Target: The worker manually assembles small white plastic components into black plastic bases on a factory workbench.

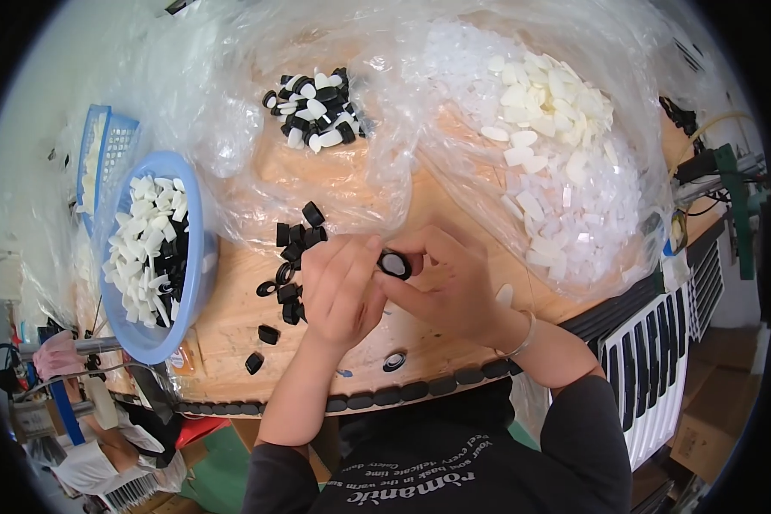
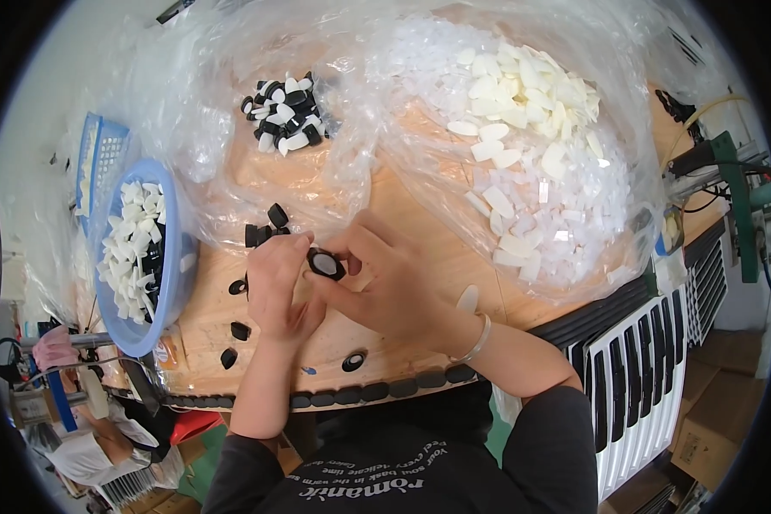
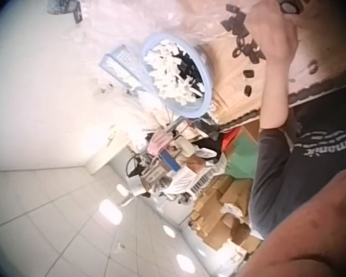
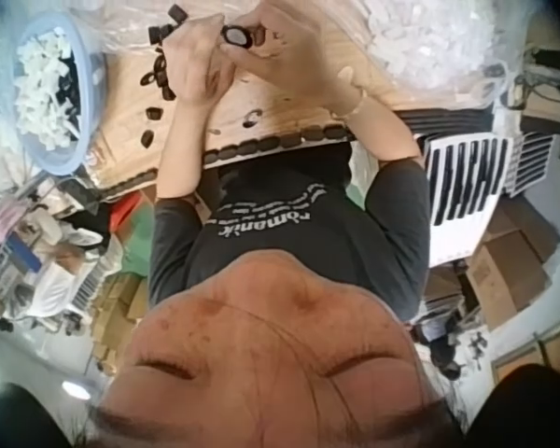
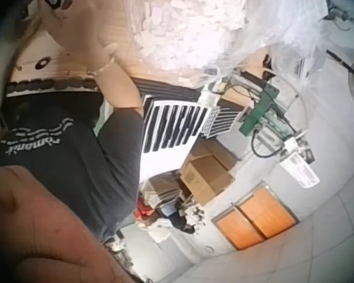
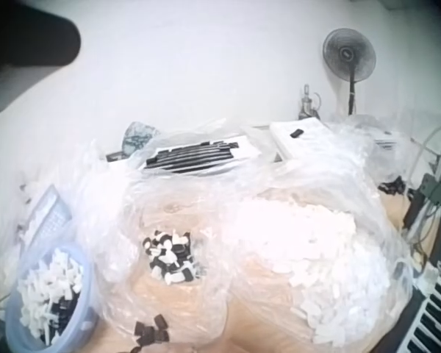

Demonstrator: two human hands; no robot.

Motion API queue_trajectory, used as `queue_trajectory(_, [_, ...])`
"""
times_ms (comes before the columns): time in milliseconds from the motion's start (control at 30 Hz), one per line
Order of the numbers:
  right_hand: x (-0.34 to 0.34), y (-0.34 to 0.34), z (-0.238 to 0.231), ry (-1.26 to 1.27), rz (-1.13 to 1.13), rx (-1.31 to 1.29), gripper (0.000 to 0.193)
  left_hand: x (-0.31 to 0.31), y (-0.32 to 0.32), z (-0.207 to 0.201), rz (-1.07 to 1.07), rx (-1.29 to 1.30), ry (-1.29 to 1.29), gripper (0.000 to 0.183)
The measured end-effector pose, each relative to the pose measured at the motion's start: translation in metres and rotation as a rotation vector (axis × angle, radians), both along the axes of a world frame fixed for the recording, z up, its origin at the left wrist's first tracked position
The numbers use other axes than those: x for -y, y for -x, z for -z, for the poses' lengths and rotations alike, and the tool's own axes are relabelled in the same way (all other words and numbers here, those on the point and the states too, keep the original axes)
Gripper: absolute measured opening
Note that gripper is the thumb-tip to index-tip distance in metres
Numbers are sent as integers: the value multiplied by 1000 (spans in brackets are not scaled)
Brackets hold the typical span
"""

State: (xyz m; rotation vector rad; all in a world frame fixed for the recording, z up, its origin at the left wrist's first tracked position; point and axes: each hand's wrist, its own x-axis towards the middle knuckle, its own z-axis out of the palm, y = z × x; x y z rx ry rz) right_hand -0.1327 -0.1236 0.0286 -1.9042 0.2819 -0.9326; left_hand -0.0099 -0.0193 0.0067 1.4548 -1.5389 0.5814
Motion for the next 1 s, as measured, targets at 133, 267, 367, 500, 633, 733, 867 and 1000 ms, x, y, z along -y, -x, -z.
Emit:
queue_trajectory(133, [0,1,0,69,2,51,27,0,1,-4,35,5,36,45])
queue_trajectory(267, [3,4,3,-342,-237,-21,21,0,-2,0,36,-40,72,50])
queue_trajectory(367, [5,5,3,-632,-347,-72,19,-1,-5,0,62,-32,32,52])
queue_trajectory(500, [3,4,7,-646,-370,-69,18,1,-3,0,76,-23,59,52])
queue_trajectory(633, [0,3,12,-670,-353,-66,17,1,-2,1,74,0,53,50])
queue_trajectory(733, [-2,2,16,-687,-344,-55,15,2,-2,1,73,5,58,46])
queue_trajectory(867, [-3,4,16,-622,-287,-64,16,-1,1,3,91,11,37,46])
queue_trajectory(1000, [-2,-4,13,-582,-181,-187,10,3,0,8,-4,19,-1,35])
